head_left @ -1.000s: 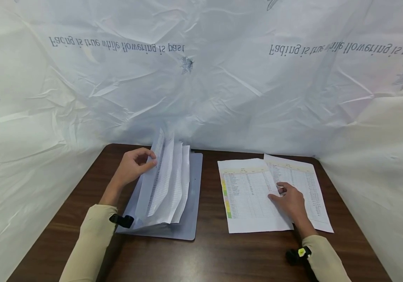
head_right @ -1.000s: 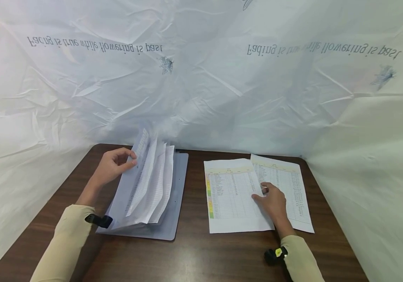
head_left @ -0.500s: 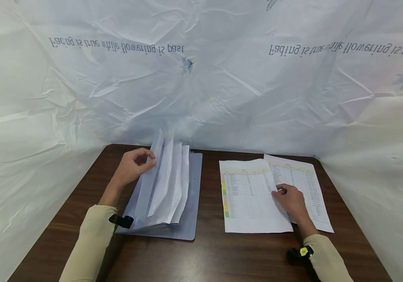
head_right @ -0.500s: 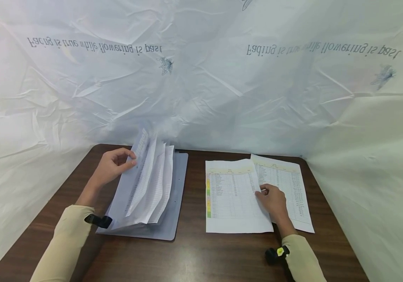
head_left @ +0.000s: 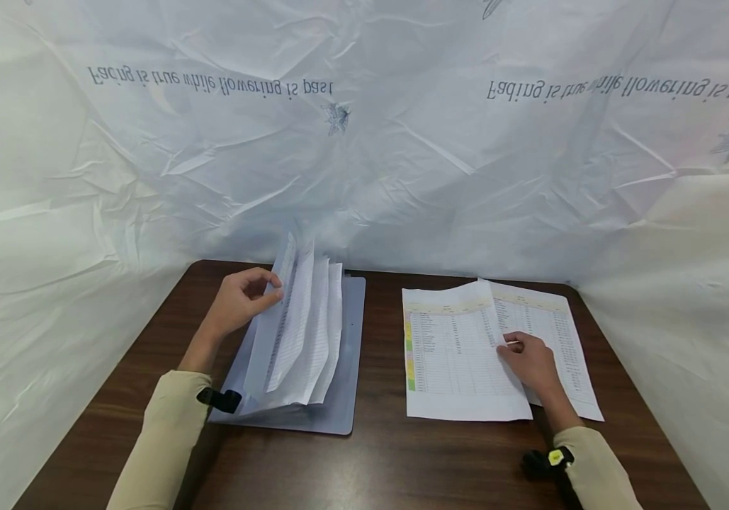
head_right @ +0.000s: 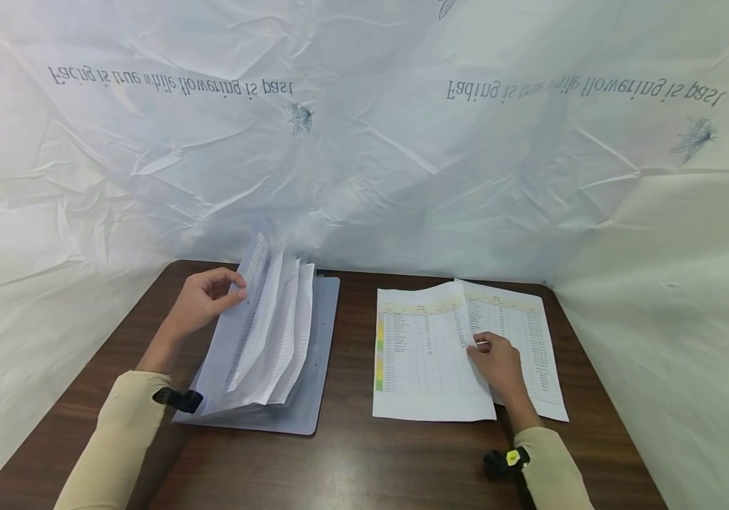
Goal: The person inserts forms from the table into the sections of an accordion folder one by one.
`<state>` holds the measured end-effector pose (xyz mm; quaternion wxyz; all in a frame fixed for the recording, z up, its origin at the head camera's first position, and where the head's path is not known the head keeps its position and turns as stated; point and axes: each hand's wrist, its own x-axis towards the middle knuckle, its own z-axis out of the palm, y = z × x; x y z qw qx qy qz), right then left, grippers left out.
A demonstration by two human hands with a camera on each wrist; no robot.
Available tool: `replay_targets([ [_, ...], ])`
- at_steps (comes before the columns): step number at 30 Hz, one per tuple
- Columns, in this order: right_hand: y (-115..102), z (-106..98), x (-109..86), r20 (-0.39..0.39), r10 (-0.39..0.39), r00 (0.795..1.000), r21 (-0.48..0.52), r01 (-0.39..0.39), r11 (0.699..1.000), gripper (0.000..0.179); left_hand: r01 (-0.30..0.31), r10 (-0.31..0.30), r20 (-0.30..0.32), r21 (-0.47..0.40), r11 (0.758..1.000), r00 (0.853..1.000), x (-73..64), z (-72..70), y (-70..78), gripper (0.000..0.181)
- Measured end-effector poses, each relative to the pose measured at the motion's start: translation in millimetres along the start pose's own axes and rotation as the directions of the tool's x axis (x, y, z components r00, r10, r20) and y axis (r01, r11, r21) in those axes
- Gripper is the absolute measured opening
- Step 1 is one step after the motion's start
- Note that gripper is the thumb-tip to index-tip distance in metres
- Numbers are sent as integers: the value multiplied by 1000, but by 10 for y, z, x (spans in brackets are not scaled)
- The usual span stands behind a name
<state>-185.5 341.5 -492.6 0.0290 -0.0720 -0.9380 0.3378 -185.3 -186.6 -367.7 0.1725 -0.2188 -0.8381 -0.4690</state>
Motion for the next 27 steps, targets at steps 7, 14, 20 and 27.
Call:
replay_targets([
  [7,19,-23,-25,19,28,999,87,-29,996,39,-5,5,-3,3,1000,1000,5,2,-6,13],
  [14,7,-66,-47,45,48,998,177,-56,983,41,3,-3,1,21,1000,1000,10,-5,-18,13],
  [20,-34,-92,-58,48,60,997,229,-69,971,41,17,-16,-6,27,999,1000,26,29,-260,14],
  [27,-84,-160,-95,86,95,992,303,-117,946,45,10,-10,-16,14,1000,1000,20,40,-399,15],
])
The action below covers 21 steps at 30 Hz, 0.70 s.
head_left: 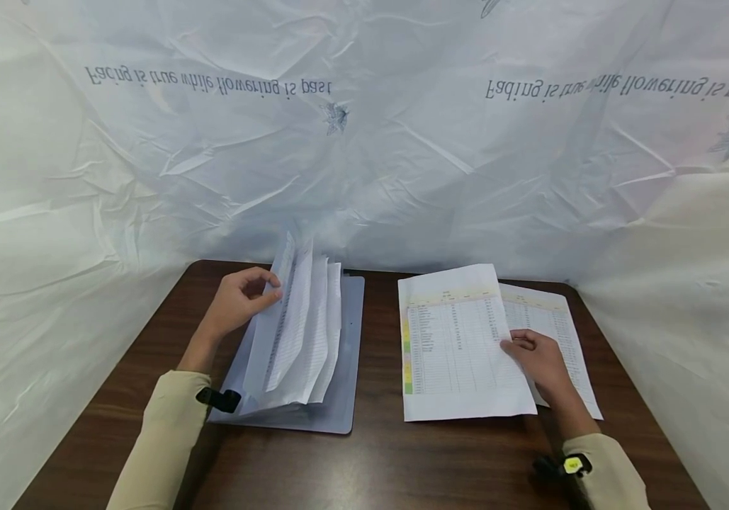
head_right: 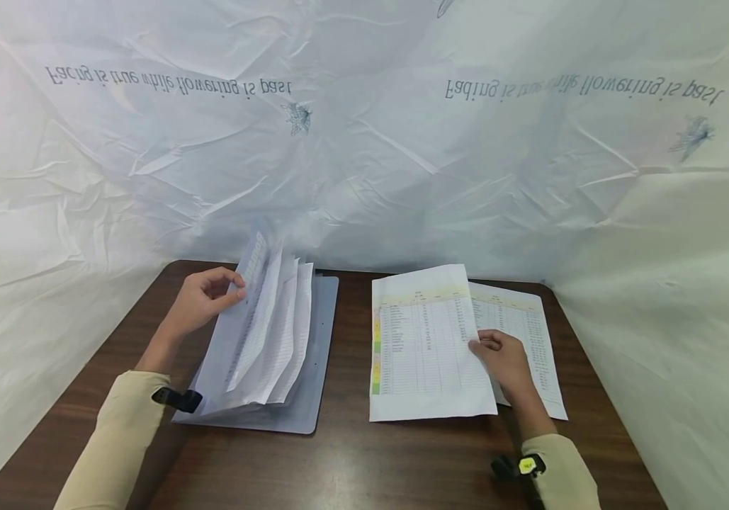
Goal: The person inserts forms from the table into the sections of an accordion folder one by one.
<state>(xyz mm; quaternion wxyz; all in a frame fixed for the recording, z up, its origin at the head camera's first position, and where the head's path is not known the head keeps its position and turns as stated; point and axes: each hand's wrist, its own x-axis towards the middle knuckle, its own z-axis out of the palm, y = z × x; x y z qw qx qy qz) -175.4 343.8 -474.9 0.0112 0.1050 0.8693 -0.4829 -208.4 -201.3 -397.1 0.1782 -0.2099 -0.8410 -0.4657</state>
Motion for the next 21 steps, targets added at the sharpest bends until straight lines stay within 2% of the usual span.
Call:
replay_targets([
  [9,-20,-31,-50,49,97,994,203,-105,973,51,8,-8,-3,9,1000,1000,5,-8,1,15],
  [16,-61,45,-69,31,137,990,309,-139,941,52,8,-8,14,5,1000,1000,-16,-52,390,12],
  [21,-94,161,-102,18,120,993,336,-119,934,49,14,-14,17,3,1000,1000,-8,-59,395,13],
])
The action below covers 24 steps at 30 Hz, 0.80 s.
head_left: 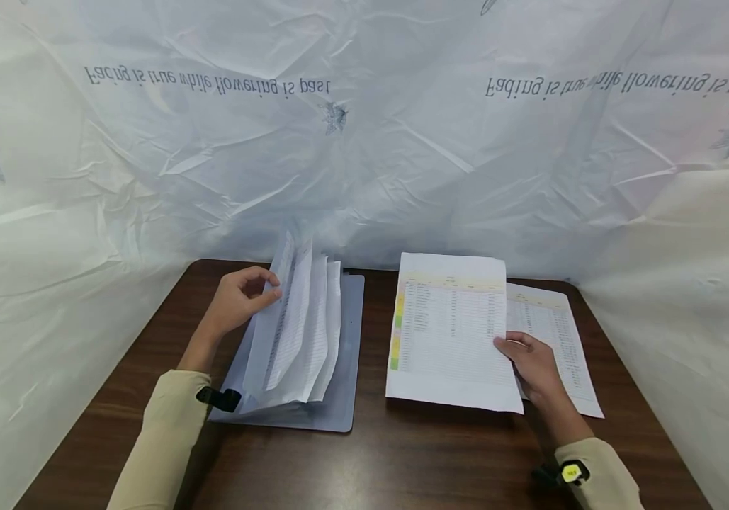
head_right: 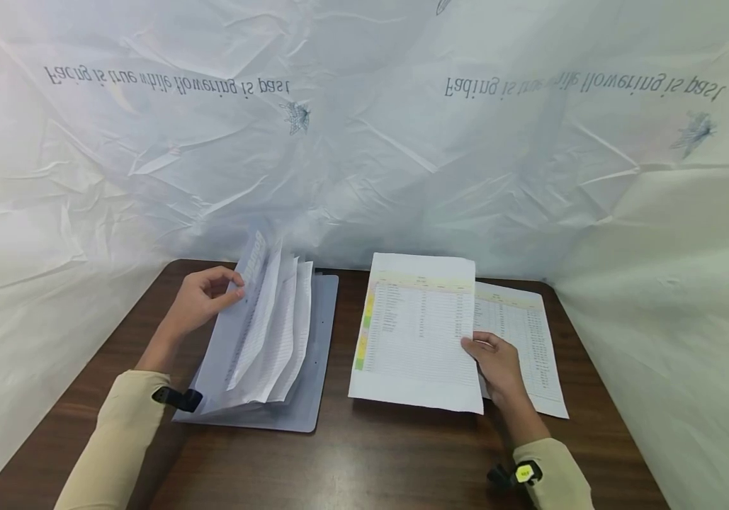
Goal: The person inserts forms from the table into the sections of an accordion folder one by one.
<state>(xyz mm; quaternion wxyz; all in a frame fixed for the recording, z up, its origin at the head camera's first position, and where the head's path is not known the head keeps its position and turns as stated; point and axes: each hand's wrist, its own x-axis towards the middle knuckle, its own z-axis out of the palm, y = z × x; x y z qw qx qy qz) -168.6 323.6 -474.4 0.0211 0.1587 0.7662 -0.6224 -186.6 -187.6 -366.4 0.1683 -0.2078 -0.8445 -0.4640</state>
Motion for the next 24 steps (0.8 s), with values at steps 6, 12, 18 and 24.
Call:
replay_targets([
  [6,-3,148,-59,2,-22,1000,12,22,1000,46,6,-6,8,-2,1000,1000,18,-19,-2,13],
  [12,-33,300,-87,25,-22,999,33,22,999,43,8,-8,12,-4,1000,1000,36,-31,-6,13],
  [18,-49,419,-112,38,-6,999,35,5,999,41,12,-12,14,-1,1000,1000,50,-35,-5,13],
  [24,-46,515,-139,52,11,999,43,-13,999,40,10,-10,11,-5,1000,1000,62,-39,-10,13],
])
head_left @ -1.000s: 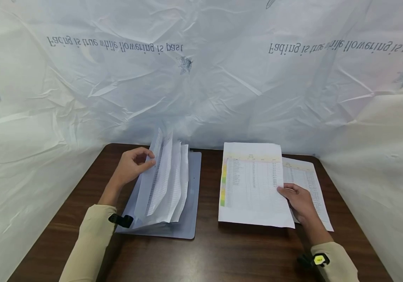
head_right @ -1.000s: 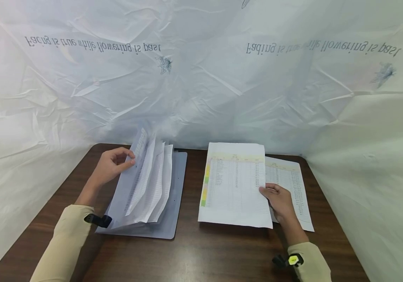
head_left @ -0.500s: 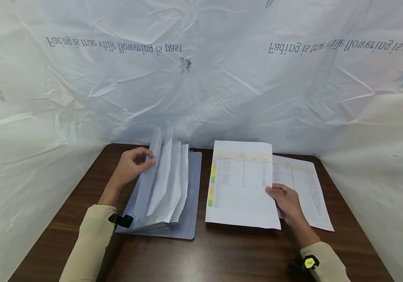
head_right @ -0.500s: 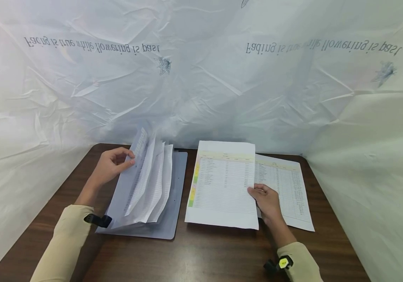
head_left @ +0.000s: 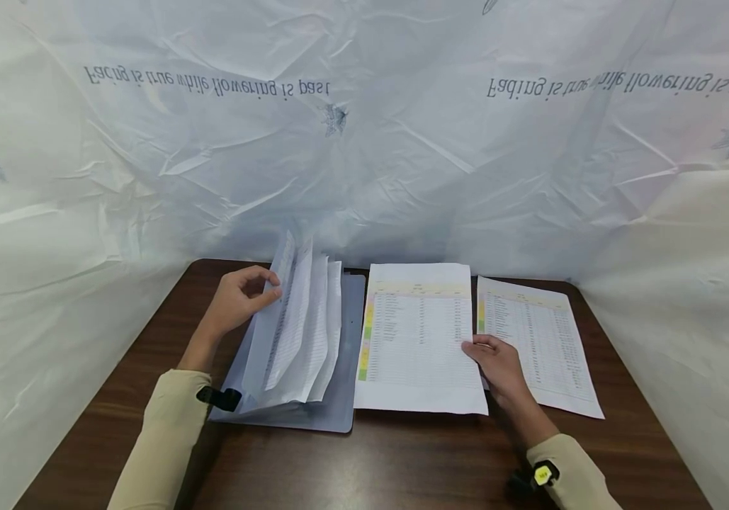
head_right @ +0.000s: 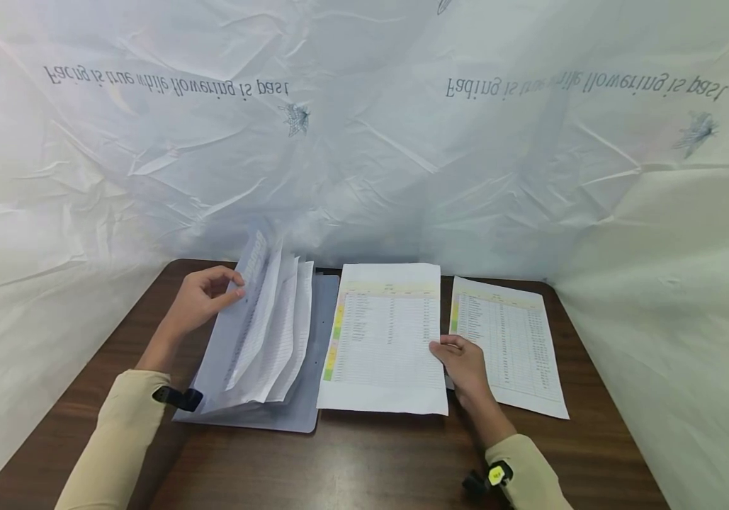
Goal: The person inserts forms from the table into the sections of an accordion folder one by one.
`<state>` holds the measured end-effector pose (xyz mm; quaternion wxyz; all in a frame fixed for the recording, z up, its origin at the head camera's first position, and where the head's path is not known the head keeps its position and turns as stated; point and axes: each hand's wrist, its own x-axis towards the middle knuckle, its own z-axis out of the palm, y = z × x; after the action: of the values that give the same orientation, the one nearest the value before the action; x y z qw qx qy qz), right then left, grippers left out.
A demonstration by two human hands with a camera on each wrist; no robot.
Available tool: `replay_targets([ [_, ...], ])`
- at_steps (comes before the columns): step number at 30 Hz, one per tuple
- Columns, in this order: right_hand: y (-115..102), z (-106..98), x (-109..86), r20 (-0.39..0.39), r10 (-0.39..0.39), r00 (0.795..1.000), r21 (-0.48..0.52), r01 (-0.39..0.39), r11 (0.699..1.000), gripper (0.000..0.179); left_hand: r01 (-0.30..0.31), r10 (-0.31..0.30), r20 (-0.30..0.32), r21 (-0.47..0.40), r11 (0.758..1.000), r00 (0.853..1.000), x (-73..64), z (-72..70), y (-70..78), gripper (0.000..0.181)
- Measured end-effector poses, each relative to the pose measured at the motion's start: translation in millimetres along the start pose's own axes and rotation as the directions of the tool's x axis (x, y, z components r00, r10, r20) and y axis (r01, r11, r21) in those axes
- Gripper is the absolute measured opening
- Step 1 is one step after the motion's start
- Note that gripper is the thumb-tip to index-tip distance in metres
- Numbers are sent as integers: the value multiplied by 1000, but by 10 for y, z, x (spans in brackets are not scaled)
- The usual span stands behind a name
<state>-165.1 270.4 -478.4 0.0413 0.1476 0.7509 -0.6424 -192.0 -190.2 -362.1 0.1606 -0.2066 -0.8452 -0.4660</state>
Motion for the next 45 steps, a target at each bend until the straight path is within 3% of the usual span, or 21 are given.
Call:
replay_targets([
  [8,11,75,-33,34,-15,999,14,14,1000,36,-7,7,0,0,1000,1000,-18,0,-2,13],
  [22,12,170,-35,28,-45,999,-15,46,999,32,-11,11,-11,6,1000,1000,-61,13,36,13],
  [34,11,113,-20,35,-31,999,16,31,999,35,2,-2,-10,11,1000,1000,-101,24,90,13],
  [45,64,191,-55,45,-16,999,30,14,999,34,6,-5,-14,21,1000,1000,-139,20,106,13],
])
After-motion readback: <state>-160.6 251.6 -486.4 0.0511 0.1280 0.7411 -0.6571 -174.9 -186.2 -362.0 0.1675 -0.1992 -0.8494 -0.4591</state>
